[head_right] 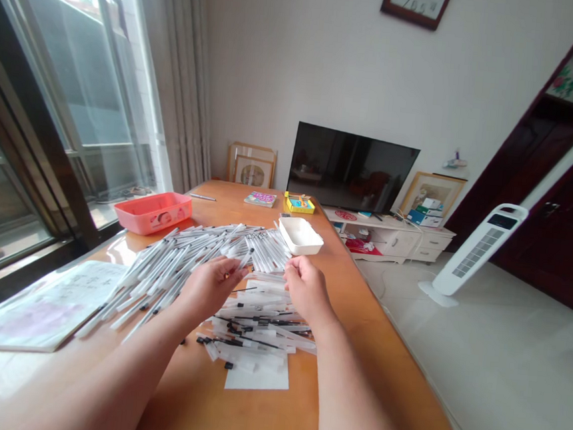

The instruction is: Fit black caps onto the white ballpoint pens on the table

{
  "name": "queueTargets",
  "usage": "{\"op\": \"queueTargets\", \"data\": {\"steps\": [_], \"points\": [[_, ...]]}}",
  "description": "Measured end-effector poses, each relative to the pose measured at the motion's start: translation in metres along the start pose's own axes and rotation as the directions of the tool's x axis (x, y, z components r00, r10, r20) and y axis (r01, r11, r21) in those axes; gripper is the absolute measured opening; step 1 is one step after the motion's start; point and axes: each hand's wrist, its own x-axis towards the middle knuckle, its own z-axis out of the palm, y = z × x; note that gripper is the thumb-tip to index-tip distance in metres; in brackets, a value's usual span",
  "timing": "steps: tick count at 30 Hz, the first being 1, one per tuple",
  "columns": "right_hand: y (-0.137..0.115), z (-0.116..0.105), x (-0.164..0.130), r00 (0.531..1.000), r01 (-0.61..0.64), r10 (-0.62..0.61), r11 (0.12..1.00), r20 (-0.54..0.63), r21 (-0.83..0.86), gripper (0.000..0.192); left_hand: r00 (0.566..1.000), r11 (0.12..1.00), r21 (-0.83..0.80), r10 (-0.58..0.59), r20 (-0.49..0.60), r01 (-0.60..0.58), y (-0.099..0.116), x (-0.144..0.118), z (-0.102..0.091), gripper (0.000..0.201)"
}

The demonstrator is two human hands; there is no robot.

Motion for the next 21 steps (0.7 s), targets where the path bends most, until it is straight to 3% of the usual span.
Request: {"op": "queueTargets", "data": {"steps": [3,8,15,21], "points": [[-0.012,0.006,-0.009,0.994,0.055,-0.059,0.998,0.096,0.044,0.035,0.993,0.970,0.227,0.068,0.093,-0.088,0.004,-0.003,0.000,0.030],[-0.021,0.008,-0.015,0.983,0.078,-0.085,0.995,0.160,0.054,0.048,0.978,0.893,0.416,0.107,0.178,-0.173,0.009,-0.005,0.002,0.029],[-0.021,0.009,-0.017,0.971,0.134,-0.130,0.991,0.202,-0.004,0.048,0.961,0.853,0.466,0.130,0.244,-0.234,0.016,-0.004,0.001,0.028],[-0.020,0.007,-0.017,0.963,0.093,-0.089,0.996,0.255,-0.004,0.044,0.947,0.856,0.437,0.167,0.274,-0.277,0.014,-0.002,0.001,0.026]]}}
